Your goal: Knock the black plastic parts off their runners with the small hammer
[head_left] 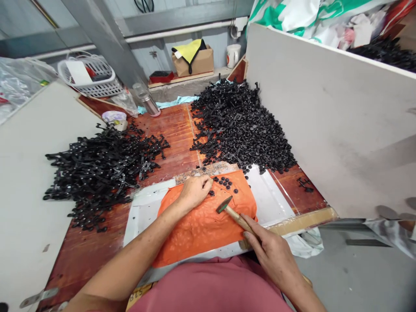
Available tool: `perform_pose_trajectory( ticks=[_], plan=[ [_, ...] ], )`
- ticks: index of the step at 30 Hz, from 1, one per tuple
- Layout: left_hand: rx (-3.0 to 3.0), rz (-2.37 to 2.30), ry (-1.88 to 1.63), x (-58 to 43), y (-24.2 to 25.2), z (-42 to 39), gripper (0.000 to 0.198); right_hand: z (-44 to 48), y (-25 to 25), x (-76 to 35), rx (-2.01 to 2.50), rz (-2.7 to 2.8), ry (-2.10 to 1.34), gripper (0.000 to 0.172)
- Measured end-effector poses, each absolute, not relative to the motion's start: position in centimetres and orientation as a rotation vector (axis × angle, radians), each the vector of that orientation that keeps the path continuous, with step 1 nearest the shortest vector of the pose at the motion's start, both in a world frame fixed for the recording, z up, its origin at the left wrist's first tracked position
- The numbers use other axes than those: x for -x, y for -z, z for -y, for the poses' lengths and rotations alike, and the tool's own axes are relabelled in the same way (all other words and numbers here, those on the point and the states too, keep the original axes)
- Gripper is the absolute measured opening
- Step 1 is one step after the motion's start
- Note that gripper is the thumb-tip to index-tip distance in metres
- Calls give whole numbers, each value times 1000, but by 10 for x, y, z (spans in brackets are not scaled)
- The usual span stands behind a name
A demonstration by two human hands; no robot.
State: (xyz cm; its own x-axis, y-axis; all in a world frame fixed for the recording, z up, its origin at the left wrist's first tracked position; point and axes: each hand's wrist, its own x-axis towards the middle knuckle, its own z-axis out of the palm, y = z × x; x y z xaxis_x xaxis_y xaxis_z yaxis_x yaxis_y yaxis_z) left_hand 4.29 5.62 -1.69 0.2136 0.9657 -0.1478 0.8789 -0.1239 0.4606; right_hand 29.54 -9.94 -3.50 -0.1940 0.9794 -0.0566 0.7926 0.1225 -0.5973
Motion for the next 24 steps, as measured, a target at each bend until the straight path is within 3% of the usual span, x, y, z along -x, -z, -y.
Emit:
perform_pose_trajectory(
  ticks=[8,14,24],
  plan=[
    [-2160,-1723,-199,-47,7,-59,36,49,0,-289,1735,2053,-308,47],
    [-2173,-1685,-219,-46,12,-59,36,27,3,-275,1788,2250,-98,50],
    [-2145,-1697,-270,-44,20,-59,35,23,0,-274,1824,2380,-13,50]
  ],
)
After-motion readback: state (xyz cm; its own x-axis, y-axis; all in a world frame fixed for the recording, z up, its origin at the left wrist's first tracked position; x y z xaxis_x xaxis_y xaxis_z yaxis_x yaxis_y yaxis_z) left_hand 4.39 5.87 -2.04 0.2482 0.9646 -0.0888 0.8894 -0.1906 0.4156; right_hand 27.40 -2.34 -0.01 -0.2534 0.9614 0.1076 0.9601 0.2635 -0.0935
